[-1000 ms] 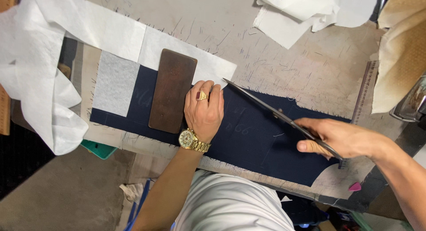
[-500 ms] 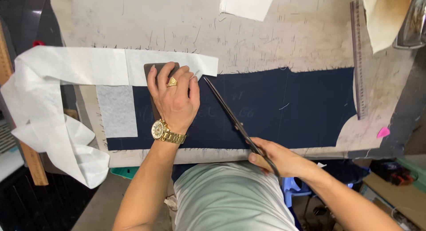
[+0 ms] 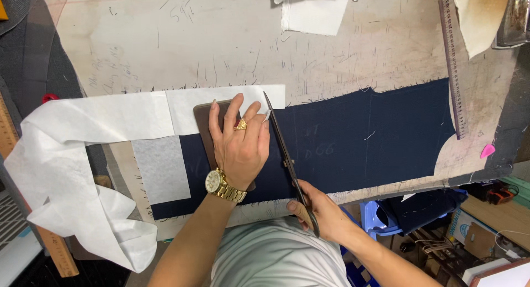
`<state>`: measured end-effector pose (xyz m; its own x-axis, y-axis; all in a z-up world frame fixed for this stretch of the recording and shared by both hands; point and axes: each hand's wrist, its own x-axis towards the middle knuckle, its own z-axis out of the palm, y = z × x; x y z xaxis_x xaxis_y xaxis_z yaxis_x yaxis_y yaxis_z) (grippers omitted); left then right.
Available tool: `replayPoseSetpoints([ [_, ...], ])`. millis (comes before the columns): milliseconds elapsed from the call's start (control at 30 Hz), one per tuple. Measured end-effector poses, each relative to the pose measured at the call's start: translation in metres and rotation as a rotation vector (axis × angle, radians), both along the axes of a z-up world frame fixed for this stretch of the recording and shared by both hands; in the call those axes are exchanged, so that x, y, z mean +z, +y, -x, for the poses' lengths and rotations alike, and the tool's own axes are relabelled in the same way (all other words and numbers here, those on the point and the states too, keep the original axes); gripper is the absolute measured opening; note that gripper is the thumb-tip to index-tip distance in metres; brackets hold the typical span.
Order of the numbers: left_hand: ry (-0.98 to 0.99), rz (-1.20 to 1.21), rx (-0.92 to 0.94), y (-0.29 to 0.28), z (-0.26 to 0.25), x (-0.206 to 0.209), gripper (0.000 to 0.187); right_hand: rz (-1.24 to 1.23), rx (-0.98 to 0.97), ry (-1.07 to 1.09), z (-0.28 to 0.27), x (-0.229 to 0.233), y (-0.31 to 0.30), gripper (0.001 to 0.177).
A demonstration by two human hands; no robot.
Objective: The person cuts white and blue fabric pieces on a workstation using large shears, after aligning the pieces and weighting them down with metal blocks.
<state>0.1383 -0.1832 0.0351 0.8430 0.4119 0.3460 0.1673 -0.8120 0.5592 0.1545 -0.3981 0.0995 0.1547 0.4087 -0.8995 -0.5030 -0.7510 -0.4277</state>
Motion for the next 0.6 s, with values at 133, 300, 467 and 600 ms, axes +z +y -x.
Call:
replayPoseSetpoints([
  [133, 0.006, 0.029, 0.02, 0.0, 0.0, -0.002, 0.004, 0.096, 0.076, -0.064, 0.003, 0.0, 0.012, 0.051],
  [300, 0.034, 0.041, 0.008, -0.001, 0.001, -0.002, 0.005, 0.116, 0.104, -0.117, 0.004, 0.001, 0.021, 0.069],
  [467, 0.049, 0.05, -0.004, 0.001, 0.0, -0.001, 0.004, 0.141, 0.095, -0.146, 0.005, 0.003, 0.028, 0.061],
  [600, 0.043, 0.041, 0.003, 0.0, 0.0, -0.002, 0.006, 0.22, 0.132, -0.144, 0.004, 0.007, 0.034, 0.062],
])
